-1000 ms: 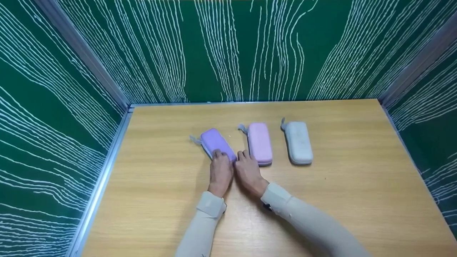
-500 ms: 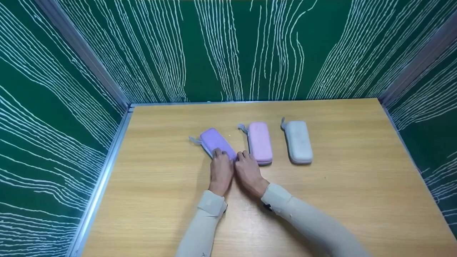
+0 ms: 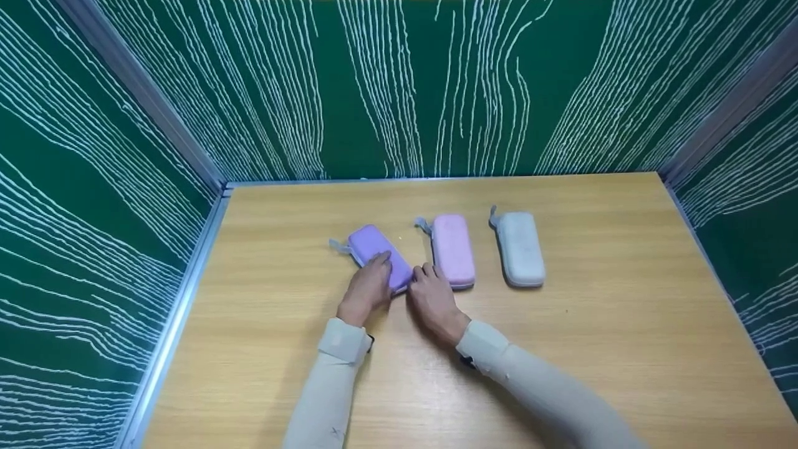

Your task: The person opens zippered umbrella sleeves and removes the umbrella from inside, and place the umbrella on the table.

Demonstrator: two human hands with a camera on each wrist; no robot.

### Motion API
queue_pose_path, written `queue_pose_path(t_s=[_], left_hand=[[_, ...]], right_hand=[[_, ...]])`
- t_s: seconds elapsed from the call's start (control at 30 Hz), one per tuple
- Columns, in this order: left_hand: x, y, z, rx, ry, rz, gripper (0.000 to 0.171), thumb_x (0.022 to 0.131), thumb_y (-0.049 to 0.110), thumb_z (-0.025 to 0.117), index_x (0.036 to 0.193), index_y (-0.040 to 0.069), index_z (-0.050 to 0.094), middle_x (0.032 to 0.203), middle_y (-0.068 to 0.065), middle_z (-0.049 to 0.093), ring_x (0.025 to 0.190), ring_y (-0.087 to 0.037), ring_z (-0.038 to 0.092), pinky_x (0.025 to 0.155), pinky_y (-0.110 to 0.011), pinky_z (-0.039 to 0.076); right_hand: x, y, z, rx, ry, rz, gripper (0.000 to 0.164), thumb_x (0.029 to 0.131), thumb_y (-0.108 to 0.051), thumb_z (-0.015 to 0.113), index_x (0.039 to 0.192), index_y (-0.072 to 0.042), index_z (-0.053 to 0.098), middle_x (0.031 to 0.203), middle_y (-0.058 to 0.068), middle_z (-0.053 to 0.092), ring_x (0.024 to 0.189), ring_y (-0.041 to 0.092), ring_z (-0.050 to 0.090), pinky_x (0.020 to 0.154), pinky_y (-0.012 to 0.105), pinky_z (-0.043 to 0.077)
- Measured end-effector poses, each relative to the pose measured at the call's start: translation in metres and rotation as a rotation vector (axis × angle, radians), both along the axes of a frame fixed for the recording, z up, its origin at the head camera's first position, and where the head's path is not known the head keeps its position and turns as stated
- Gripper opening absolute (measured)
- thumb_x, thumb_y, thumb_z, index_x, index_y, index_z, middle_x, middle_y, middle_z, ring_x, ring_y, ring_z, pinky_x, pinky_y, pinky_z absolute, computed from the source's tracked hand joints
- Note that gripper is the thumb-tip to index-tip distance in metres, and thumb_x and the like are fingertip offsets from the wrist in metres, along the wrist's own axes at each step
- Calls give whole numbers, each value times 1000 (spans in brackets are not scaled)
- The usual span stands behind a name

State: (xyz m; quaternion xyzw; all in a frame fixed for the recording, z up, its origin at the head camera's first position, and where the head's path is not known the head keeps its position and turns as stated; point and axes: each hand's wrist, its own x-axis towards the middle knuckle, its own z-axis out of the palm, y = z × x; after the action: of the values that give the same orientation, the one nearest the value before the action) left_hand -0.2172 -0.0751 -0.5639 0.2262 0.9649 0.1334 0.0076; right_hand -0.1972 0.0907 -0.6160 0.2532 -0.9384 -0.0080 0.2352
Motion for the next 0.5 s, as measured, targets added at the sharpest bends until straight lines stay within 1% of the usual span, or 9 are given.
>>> queue_pose_path(t_s=[0.07, 0.13, 0.2, 0.3, 0.37, 0.43, 0.5], left_hand=[[-3, -4, 3, 7, 8, -46, 35, 87, -8, 73, 122, -11, 69, 148, -22, 60, 137, -38, 58, 116, -44, 46], [-6, -7, 4, 6, 42, -86, 29, 87, -11, 71, 116, -8, 71, 145, -21, 63, 133, -37, 61, 114, -43, 48], [-7, -9, 4, 0, 90, -119, 26, 86, -11, 73, 112, -5, 72, 140, -20, 67, 130, -35, 64, 110, -43, 51], [-10, -11, 2, -7, 162, -164, 32, 86, -7, 77, 117, 0, 73, 130, -17, 70, 123, -33, 65, 105, -42, 54], [-11, -11, 1, -22, 190, -185, 39, 85, -3, 80, 123, 3, 73, 125, -15, 69, 120, -32, 64, 102, -42, 56], [-11, -12, -1, -36, 176, -194, 46, 85, 1, 83, 130, 5, 73, 125, -14, 66, 121, -33, 60, 103, -42, 54], [-11, -12, -2, -55, 124, -183, 50, 88, 3, 82, 136, 8, 71, 132, -15, 63, 130, -35, 56, 110, -43, 50]], right_hand=[[-1, 1, 0, -3, -3, -1, 8, 83, 0, 72, 79, -5, 77, 85, 9, 63, 85, 28, 55, 81, 38, 49], [-1, 1, 0, -10, -4, 3, 11, 84, -2, 71, 77, -7, 77, 85, 9, 63, 85, 29, 55, 81, 39, 48], [-2, 2, 0, -17, -3, 7, 12, 85, -3, 70, 75, -8, 77, 85, 9, 62, 85, 29, 54, 80, 39, 47], [-3, 3, 0, -15, -4, 6, 11, 84, -2, 71, 75, -7, 76, 84, 9, 63, 84, 29, 55, 79, 39, 48], [-3, 3, 1, -10, -8, -1, 10, 84, -2, 71, 76, -6, 76, 84, 9, 63, 84, 29, 55, 79, 39, 48], [-3, 4, 1, -4, -11, -10, 10, 84, -2, 71, 76, -6, 76, 85, 9, 63, 85, 29, 56, 79, 40, 48], [-3, 4, 2, 1, -12, -20, 10, 85, -2, 71, 77, -6, 76, 85, 9, 63, 85, 29, 56, 79, 40, 47]])
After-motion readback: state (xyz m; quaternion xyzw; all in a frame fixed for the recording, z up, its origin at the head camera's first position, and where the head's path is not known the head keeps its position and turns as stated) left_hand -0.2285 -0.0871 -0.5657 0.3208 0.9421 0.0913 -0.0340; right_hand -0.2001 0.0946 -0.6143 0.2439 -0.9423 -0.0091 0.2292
